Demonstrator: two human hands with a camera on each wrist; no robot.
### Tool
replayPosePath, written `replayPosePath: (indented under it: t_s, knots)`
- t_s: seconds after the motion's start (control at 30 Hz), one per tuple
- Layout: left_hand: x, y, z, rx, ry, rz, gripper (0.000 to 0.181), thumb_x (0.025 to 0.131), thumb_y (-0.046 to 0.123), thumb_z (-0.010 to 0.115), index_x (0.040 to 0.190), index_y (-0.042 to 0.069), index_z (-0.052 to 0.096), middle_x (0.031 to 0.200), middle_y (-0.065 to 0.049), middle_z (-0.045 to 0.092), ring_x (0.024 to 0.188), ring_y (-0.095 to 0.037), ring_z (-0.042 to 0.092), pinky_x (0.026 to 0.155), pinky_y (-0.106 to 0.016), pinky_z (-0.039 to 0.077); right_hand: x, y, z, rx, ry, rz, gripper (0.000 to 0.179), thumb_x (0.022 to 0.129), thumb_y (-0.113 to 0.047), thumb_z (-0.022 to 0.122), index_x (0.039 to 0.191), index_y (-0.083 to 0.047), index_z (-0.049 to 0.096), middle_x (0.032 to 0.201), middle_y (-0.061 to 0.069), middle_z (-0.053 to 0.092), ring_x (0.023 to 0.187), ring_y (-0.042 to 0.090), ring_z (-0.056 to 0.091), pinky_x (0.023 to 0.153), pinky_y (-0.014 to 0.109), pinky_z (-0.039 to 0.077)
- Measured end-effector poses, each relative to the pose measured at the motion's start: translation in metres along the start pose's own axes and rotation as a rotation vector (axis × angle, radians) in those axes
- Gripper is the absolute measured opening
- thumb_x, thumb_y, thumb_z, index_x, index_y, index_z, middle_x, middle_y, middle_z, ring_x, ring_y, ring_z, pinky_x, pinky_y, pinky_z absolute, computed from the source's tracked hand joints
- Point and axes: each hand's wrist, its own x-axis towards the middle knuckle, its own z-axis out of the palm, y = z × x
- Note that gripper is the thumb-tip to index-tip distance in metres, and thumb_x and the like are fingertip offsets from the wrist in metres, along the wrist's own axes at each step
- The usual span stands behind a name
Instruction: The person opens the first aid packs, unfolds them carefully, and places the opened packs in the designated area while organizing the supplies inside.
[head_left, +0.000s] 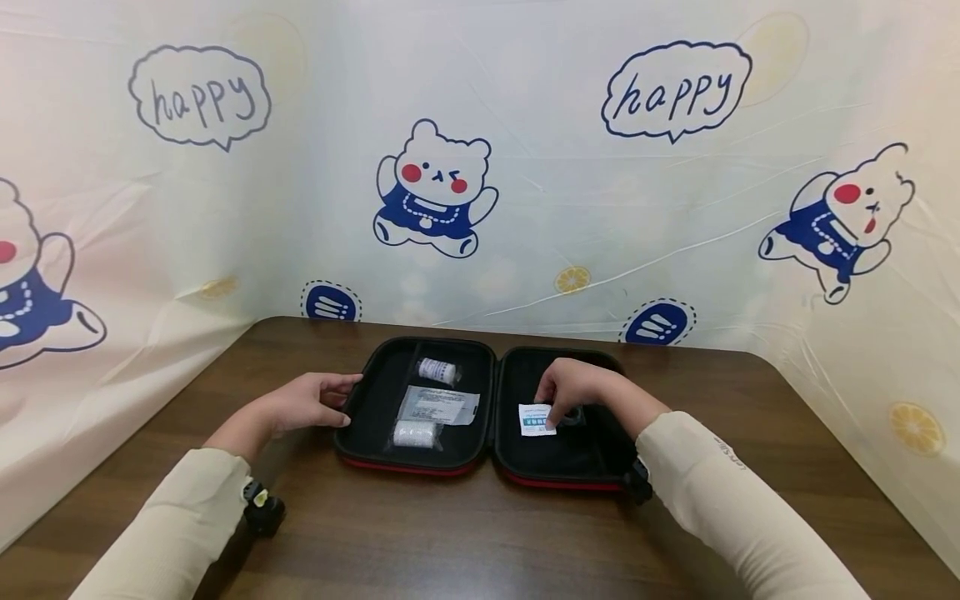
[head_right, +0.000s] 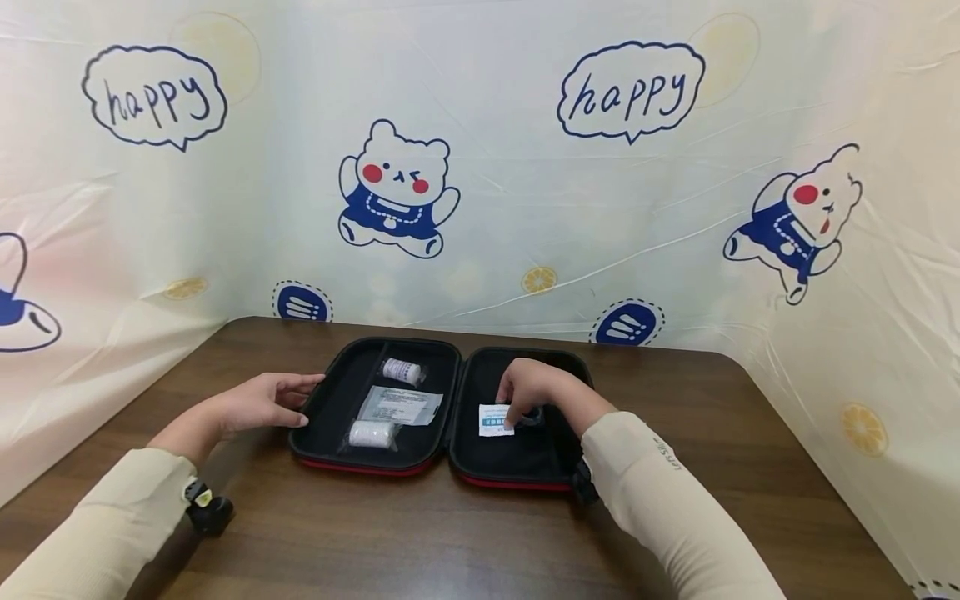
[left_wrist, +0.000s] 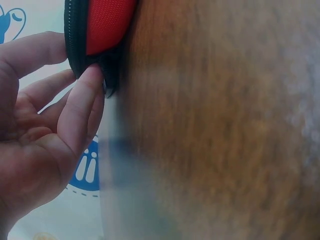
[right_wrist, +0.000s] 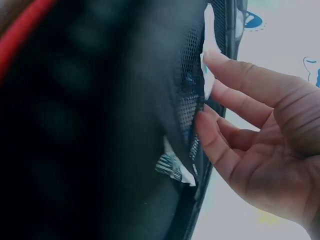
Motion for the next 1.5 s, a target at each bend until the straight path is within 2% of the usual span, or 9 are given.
replayPosePath:
  t_s: [0.13,0.33,0.53,0.7,0.93,1.07,1.23,1.5]
  knots:
    - [0.001,-0.001,0.000,-0.003,-0.002,0.007,0.076,0.085,0.009,0.074,0.149,-0.001,0.034,0.143,-0.032,0.040,0.127,-0.047,0.045,0.099,-0.054,0.043,-0.001,0.002,0.004,-0.013,0.025,-0.013,0.018,0.073,-0.007,0.085,0.083,-0.009,0.070,0.080,-0.001,0.066,0.075,0.014,0.058,0.068,0.029,0.049]
    - [0.000,-0.001,0.001,-0.018,-0.005,0.021,0.076,0.085,0.008,0.074,0.148,-0.003,0.034,0.143,-0.033,0.040,0.127,-0.048,0.044,0.099,-0.054,0.043,-0.009,0.004,-0.001,0.027,0.036,-0.042,0.006,0.083,-0.006,0.076,0.083,-0.008,0.070,0.081,0.000,0.066,0.073,0.015,0.059,0.067,0.030,0.051]
    - [-0.001,0.000,0.002,-0.021,-0.004,0.032,0.076,0.085,0.007,0.073,0.148,-0.004,0.034,0.143,-0.033,0.040,0.127,-0.049,0.044,0.098,-0.054,0.044,-0.016,0.011,-0.008,0.211,0.065,-0.032,0.005,0.084,0.003,0.071,0.087,-0.001,0.071,0.086,0.007,0.067,0.075,0.016,0.063,0.069,0.032,0.058]
    - [-0.001,-0.001,0.001,-0.021,-0.007,0.026,0.075,0.085,0.007,0.073,0.149,-0.003,0.033,0.144,-0.033,0.039,0.127,-0.049,0.044,0.098,-0.054,0.044,-0.025,0.016,-0.011,0.362,0.064,-0.047,0.013,0.084,0.008,0.069,0.096,0.002,0.069,0.089,0.012,0.066,0.078,0.019,0.063,0.069,0.035,0.059]
    - [-0.001,-0.001,0.000,-0.020,-0.009,0.019,0.076,0.085,0.007,0.073,0.149,-0.003,0.033,0.144,-0.033,0.038,0.127,-0.049,0.044,0.098,-0.054,0.044,-0.042,0.020,-0.012,0.408,0.051,-0.109,0.042,0.085,0.013,0.063,0.124,0.000,0.063,0.093,0.015,0.059,0.083,0.023,0.061,0.066,0.038,0.059]
    - [-0.001,-0.001,0.001,-0.016,-0.008,0.013,0.076,0.085,0.008,0.073,0.149,-0.002,0.034,0.144,-0.033,0.038,0.127,-0.049,0.044,0.098,-0.054,0.044,-0.052,0.021,-0.011,0.392,0.041,-0.144,0.047,0.088,0.012,0.057,0.133,-0.002,0.058,0.095,0.015,0.055,0.086,0.025,0.059,0.065,0.038,0.058]
    - [-0.001,-0.004,0.002,-0.023,-0.006,0.003,0.076,0.085,0.009,0.074,0.149,-0.001,0.035,0.145,-0.032,0.038,0.128,-0.049,0.044,0.098,-0.053,0.044,-0.062,0.024,-0.008,0.414,0.091,-0.104,0.038,0.089,0.007,0.061,0.126,-0.001,0.063,0.093,0.015,0.056,0.082,0.025,0.061,0.065,0.038,0.058]
    - [0.000,-0.003,0.002,-0.033,0.005,0.002,0.076,0.084,0.007,0.074,0.149,-0.001,0.035,0.144,-0.032,0.039,0.128,-0.049,0.044,0.098,-0.052,0.045,-0.075,0.037,-0.003,0.432,0.252,-0.040,0.022,0.087,-0.001,0.069,0.110,-0.001,0.072,0.094,0.011,0.065,0.077,0.021,0.063,0.064,0.034,0.058]
